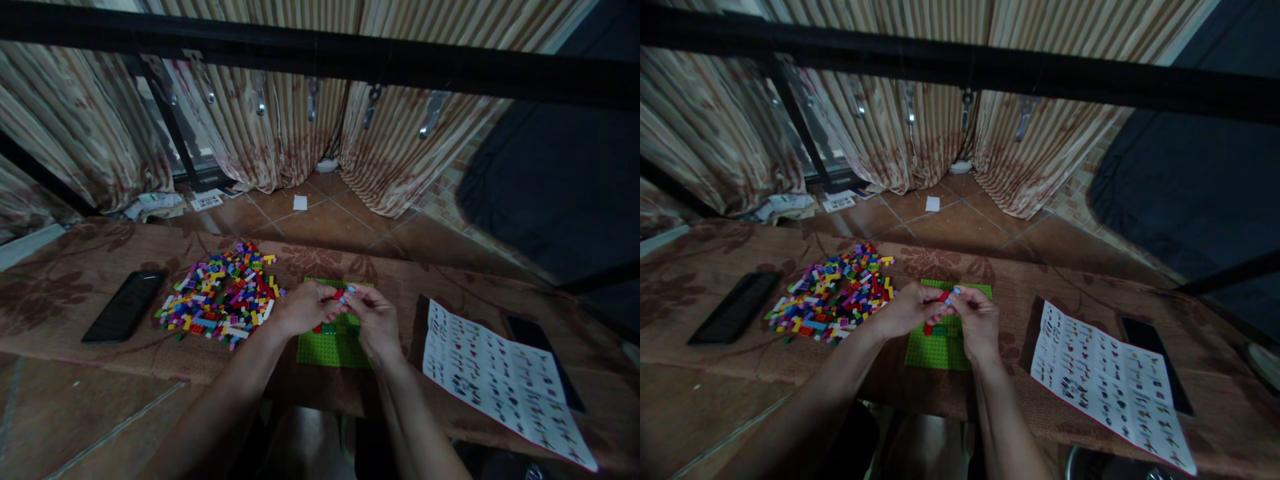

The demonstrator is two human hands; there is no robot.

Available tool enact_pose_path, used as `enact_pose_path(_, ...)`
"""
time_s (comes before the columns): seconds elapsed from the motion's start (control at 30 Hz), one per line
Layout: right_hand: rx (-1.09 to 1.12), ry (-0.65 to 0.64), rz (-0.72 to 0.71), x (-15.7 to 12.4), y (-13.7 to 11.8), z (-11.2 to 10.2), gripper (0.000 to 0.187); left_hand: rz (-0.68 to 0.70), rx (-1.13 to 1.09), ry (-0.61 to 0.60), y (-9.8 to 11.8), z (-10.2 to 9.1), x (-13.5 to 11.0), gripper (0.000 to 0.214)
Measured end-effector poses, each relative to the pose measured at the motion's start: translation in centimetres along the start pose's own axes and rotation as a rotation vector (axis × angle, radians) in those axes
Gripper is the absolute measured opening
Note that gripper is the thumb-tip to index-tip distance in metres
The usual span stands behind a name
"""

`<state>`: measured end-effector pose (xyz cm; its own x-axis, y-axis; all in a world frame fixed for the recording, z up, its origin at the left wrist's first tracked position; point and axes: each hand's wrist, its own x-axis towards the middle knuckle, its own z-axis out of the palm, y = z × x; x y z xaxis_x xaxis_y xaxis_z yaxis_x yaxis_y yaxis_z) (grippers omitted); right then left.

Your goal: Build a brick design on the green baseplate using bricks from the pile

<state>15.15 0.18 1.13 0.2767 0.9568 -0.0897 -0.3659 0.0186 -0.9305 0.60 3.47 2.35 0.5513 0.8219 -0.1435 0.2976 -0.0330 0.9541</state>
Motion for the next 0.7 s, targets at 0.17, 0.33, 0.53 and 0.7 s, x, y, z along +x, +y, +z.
enact_pose_path(0.17, -0.004, 0.035, 0.015, -0.1, 0.3, 0.1, 0.028, 0.056, 0.195, 0.14, 1.7, 0.7, -0.8, 0.022)
enact_pose_path(0.33, 0.049, 0.037, 0.02, 0.0, -0.3, 0.4, 0.029, 0.12, 0.285, 0.218, 3.1, 0.7, -1.4, 0.011)
enact_pose_path(0.53, 0.091, 0.034, 0.074, 0.2, -1.0, 0.1, 0.029, 0.129, -0.054, 0.342, 0.8, -0.3, -0.2, 0.027)
enact_pose_path(0.7, 0.018, 0.003, 0.125, 0.2, -0.8, -0.1, 0.033, 0.148, -0.188, 0.401, 0.3, -0.2, 0.4, 0.019)
